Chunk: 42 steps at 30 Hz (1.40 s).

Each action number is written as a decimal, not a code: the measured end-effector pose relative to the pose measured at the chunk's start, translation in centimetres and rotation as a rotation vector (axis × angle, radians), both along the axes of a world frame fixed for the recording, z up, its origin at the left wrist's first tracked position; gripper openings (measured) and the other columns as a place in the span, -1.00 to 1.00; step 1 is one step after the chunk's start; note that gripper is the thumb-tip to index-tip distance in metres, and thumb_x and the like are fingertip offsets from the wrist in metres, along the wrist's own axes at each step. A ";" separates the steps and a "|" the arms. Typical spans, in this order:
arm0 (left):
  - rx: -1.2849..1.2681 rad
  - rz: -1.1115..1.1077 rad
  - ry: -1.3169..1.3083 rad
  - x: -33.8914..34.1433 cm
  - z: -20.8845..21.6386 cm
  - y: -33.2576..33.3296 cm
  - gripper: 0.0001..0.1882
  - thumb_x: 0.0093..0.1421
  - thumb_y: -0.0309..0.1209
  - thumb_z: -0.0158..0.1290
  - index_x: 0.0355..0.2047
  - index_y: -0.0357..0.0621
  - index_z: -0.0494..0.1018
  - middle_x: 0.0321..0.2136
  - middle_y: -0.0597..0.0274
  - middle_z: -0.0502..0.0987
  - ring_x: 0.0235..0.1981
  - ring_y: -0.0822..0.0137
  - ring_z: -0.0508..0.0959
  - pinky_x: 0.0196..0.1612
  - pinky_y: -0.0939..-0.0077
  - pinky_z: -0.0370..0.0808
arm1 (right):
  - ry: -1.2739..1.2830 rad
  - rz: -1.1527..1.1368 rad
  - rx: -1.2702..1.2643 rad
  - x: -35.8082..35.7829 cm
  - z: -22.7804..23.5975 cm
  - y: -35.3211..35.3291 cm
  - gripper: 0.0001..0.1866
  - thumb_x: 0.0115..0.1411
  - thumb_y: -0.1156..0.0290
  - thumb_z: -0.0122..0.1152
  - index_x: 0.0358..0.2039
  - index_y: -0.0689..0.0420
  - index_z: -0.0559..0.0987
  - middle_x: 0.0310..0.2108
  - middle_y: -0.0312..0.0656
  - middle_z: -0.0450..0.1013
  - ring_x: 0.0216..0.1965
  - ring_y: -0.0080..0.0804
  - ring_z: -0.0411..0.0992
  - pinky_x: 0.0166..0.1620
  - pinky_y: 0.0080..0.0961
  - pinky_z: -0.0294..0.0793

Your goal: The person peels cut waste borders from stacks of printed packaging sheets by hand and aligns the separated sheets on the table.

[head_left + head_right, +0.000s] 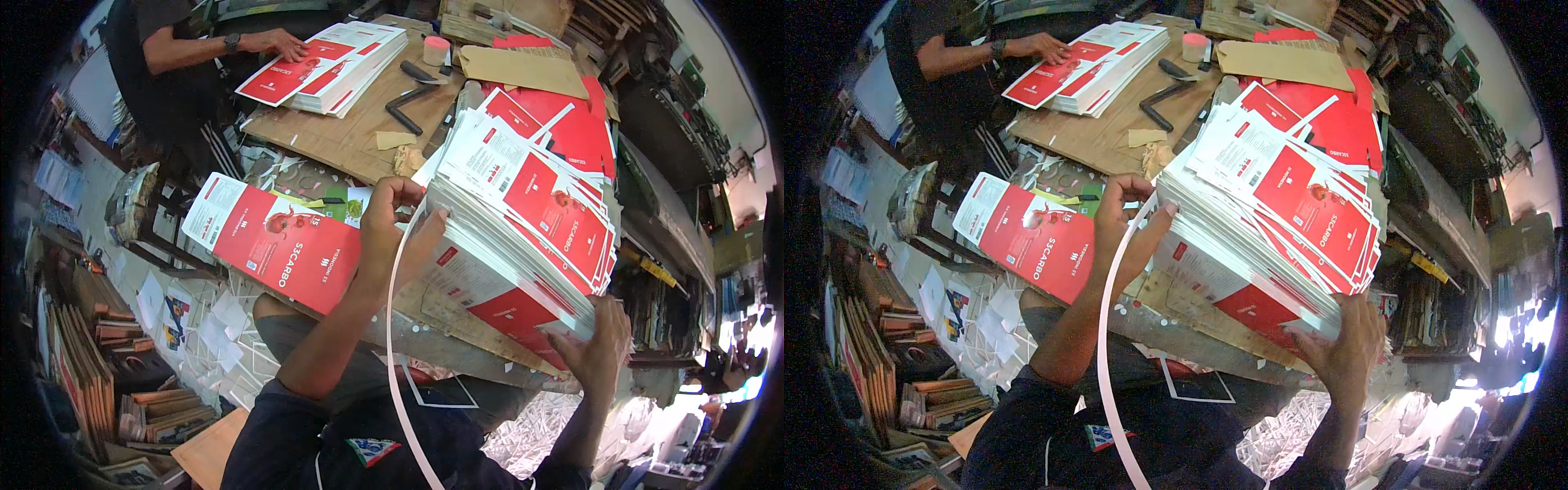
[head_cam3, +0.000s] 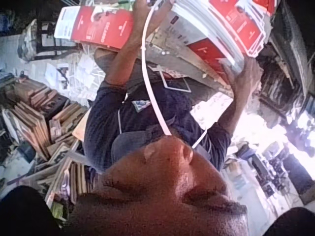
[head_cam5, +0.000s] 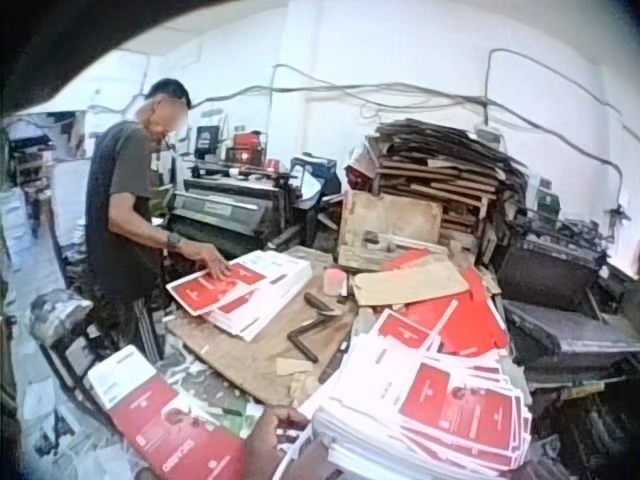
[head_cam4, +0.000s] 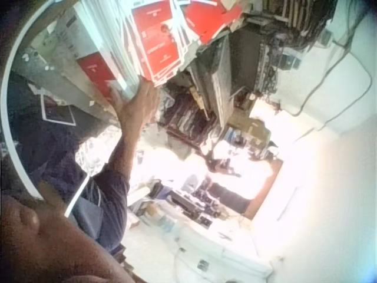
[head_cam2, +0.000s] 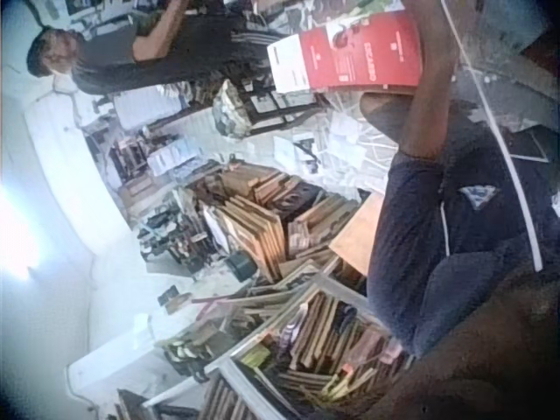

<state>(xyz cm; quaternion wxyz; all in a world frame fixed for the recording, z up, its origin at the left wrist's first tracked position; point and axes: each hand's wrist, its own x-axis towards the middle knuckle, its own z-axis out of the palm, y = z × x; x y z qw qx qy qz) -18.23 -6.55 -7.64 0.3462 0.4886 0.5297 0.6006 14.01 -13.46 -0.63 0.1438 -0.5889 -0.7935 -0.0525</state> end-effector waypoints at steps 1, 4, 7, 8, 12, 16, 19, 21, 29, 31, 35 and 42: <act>0.001 0.006 -0.005 0.0 -0.3 -0.1 -0.40 0.13 -0.35 0.35 0.03 -0.23 0.24 -0.08 0.13 0.41 -0.10 0.31 0.50 -0.07 0.39 0.53 | -0.009 -0.030 -0.059 -0.2 0.4 -0.1 -0.11 -0.31 0.08 0.67 0.05 0.11 0.44 -0.01 -0.03 0.47 0.05 0.04 0.40 0.05 -0.05 0.33; 0.023 0.073 -0.023 0.7 -1.3 -0.8 -0.30 0.15 -0.29 0.32 0.15 -0.26 0.18 0.04 0.05 0.35 0.03 0.22 0.45 0.07 0.30 0.48 | -0.031 0.033 -0.070 -1.4 2.0 0.6 -0.05 -0.32 0.05 0.67 0.09 0.11 0.43 0.01 -0.05 0.45 0.04 0.02 0.40 0.05 -0.05 0.33; 0.211 -0.154 -0.423 1.5 -2.2 -1.4 0.10 0.10 -0.21 0.39 0.38 -0.30 -0.16 0.20 -0.08 0.24 0.26 0.13 0.29 0.31 0.23 0.30 | 0.055 0.130 0.070 -2.9 2.2 1.1 -0.01 -0.32 0.02 0.66 0.13 0.12 0.41 0.00 -0.06 0.44 0.01 0.00 0.41 0.04 -0.07 0.35; 0.134 -0.233 -0.151 0.8 -4.7 -1.1 0.16 0.02 -0.19 0.45 0.38 -0.29 -0.12 0.23 -0.09 0.22 0.27 0.10 0.28 0.32 0.21 0.29 | 0.050 0.141 0.075 -3.2 2.3 1.1 -0.01 -0.32 0.02 0.66 0.13 0.12 0.41 0.00 -0.06 0.44 0.01 0.00 0.41 0.04 -0.07 0.35; 0.070 -0.256 -0.142 1.2 -2.9 -1.5 0.20 -0.09 -0.18 0.53 0.37 -0.27 -0.04 0.24 -0.10 0.25 0.29 0.10 0.29 0.32 0.22 0.30 | -0.029 0.067 -0.038 -3.0 1.7 1.1 -0.03 -0.28 0.01 0.64 0.15 0.11 0.43 -0.04 -0.06 0.45 0.00 0.01 0.43 0.06 -0.07 0.37; 0.017 -0.259 -0.175 0.1 -3.1 -1.7 0.14 -0.15 -0.17 0.56 0.31 -0.28 0.09 0.22 -0.08 0.32 0.26 0.13 0.35 0.30 0.26 0.32 | -0.027 0.073 -0.100 1.4 1.8 -0.1 -0.09 -0.29 0.10 0.66 0.10 0.12 0.47 -0.08 -0.07 0.49 -0.04 -0.01 0.48 0.08 -0.09 0.39; -0.057 -0.349 -0.245 -0.2 -2.7 -1.5 0.09 -0.17 -0.19 0.57 0.25 -0.27 0.16 0.20 -0.07 0.35 0.23 0.13 0.38 0.30 0.27 0.33 | 0.124 -0.137 -0.239 5.3 2.2 -1.9 -0.09 -0.31 0.26 0.64 0.13 0.15 0.46 -0.05 -0.07 0.52 0.02 -0.14 0.49 0.12 -0.22 0.43; -0.060 -0.353 -0.204 -0.4 -2.5 -1.2 0.07 -0.17 -0.21 0.57 0.24 -0.24 0.17 0.20 -0.07 0.35 0.23 0.13 0.38 0.30 0.26 0.33 | 0.305 -0.327 -0.363 8.5 1.2 -3.2 -0.04 -0.33 0.37 0.63 0.18 0.17 0.43 -0.01 -0.07 0.53 0.08 -0.21 0.49 0.15 -0.31 0.44; -0.022 -0.398 -0.043 0.6 -1.7 -0.4 0.17 -0.23 -0.23 0.58 0.32 -0.24 0.13 0.19 -0.07 0.39 0.26 0.14 0.34 0.30 0.19 0.32 | 1.613 -0.058 0.076 13.3 -14.9 -4.2 0.09 -0.07 0.22 0.64 0.38 0.16 0.16 0.20 -0.07 0.34 0.18 -0.19 0.37 0.23 -0.20 0.42; -0.152 -0.349 -0.160 0.8 -0.5 -1.0 0.05 -0.21 -0.27 0.57 0.25 -0.29 0.23 0.09 -0.01 0.49 0.17 0.19 0.45 0.21 0.24 0.42 | 1.678 -0.094 0.034 13.1 -13.8 -3.3 0.09 -0.13 0.26 0.67 0.35 0.16 0.19 0.20 -0.07 0.35 0.17 -0.18 0.39 0.21 -0.18 0.45; -0.040 -0.365 -0.343 1.0 0.8 -1.6 0.00 -0.22 -0.34 0.58 0.21 -0.26 0.27 0.01 0.07 0.53 0.08 0.25 0.51 0.17 0.27 0.48 | 1.606 -0.050 0.102 13.7 -11.9 -3.4 0.09 -0.11 0.23 0.66 0.36 0.08 0.17 0.21 -0.10 0.33 0.15 -0.19 0.39 0.22 -0.18 0.39; 0.064 -0.449 -0.393 1.1 0.0 -2.1 0.19 -0.18 -0.45 0.55 0.36 -0.22 0.00 0.19 0.02 0.30 0.24 0.16 0.37 0.28 0.22 0.41 | 1.409 -0.038 0.007 10.0 -10.1 -2.3 0.10 -0.17 -0.09 0.63 0.23 0.29 0.30 0.08 -0.12 0.37 0.13 -0.30 0.35 0.22 -0.28 0.33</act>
